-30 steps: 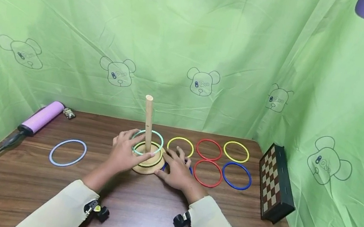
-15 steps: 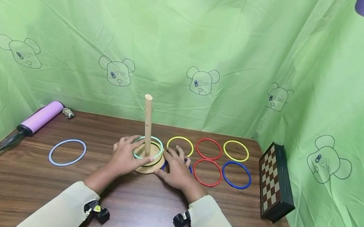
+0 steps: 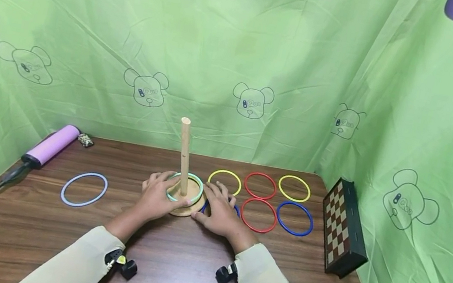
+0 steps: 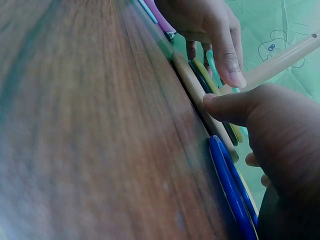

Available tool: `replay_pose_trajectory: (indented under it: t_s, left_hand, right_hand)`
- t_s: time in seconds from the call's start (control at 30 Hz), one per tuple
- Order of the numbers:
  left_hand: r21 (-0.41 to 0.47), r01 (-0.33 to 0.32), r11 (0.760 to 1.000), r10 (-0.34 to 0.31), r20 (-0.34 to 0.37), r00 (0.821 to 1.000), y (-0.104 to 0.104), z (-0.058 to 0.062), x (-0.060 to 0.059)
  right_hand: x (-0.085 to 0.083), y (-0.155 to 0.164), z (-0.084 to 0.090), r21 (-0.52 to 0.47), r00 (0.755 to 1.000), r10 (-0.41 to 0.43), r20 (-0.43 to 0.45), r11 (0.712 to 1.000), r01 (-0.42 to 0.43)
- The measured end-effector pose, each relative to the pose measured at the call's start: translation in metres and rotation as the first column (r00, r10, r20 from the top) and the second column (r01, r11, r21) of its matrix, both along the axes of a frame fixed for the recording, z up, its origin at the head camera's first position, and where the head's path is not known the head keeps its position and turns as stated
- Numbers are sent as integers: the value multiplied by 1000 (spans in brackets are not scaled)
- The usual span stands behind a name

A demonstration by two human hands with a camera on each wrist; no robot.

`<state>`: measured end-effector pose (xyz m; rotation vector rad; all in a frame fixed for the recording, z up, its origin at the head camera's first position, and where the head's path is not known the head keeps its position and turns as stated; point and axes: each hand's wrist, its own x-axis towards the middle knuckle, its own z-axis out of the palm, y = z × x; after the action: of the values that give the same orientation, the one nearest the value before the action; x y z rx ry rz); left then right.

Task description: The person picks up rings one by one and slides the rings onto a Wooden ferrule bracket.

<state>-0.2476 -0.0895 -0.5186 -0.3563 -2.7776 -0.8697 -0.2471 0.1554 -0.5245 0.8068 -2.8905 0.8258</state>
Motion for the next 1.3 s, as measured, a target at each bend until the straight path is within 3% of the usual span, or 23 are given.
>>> replay_pose_trajectory:
  t_s: [1.3]
  left_hand:
    - [-57,-6,998,9,56,998,-1,-1,1]
  right_hand:
    - [3,0,6,51,999,10,38,999,-12]
